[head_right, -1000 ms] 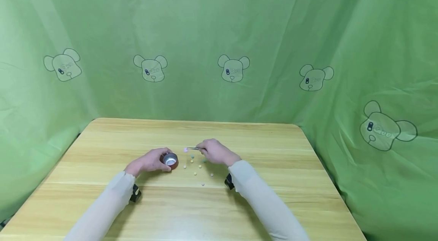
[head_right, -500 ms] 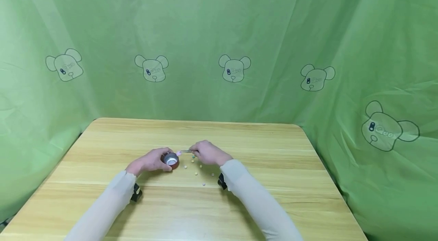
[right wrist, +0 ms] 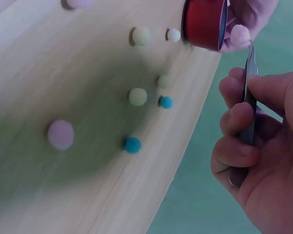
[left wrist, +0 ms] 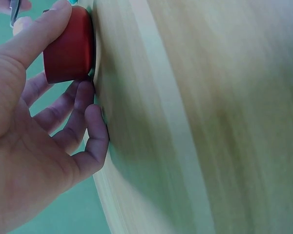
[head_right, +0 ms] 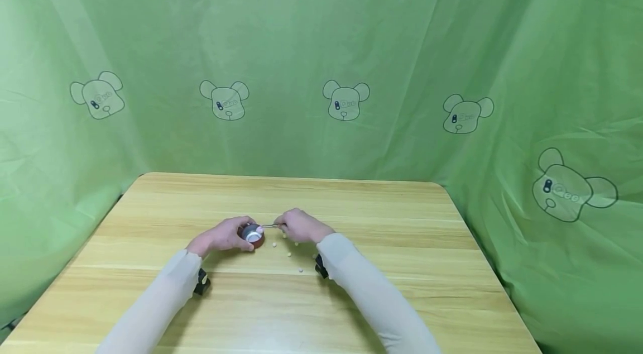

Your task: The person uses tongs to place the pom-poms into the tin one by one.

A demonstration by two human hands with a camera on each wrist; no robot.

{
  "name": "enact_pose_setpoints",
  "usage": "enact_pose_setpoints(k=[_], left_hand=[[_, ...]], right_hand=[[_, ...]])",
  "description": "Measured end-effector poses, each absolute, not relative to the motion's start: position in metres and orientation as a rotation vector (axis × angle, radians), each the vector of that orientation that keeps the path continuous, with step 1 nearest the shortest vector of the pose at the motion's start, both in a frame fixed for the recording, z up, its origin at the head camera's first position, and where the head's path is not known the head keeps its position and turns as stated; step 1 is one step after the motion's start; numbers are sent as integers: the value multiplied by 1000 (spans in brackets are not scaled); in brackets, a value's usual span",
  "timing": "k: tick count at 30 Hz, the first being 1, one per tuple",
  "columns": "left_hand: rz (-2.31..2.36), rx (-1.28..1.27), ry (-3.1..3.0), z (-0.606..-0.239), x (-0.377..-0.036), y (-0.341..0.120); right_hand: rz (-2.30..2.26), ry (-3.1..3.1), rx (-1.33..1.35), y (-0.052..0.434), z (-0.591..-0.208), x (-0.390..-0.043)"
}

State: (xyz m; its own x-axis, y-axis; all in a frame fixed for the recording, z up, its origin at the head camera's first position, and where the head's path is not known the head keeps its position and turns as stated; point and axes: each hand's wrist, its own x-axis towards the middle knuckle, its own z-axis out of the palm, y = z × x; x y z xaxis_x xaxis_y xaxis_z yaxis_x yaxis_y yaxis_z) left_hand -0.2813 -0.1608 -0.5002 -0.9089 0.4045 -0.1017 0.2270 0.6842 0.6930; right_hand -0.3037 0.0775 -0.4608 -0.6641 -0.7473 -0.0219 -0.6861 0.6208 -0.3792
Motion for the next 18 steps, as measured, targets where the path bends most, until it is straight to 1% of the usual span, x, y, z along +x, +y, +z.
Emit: enact_pose_setpoints(k=[18], left_hand=[[1057, 529, 2636, -500, -282, -163]], right_hand=[[-398, 2660, -1209, 70, -472, -305]])
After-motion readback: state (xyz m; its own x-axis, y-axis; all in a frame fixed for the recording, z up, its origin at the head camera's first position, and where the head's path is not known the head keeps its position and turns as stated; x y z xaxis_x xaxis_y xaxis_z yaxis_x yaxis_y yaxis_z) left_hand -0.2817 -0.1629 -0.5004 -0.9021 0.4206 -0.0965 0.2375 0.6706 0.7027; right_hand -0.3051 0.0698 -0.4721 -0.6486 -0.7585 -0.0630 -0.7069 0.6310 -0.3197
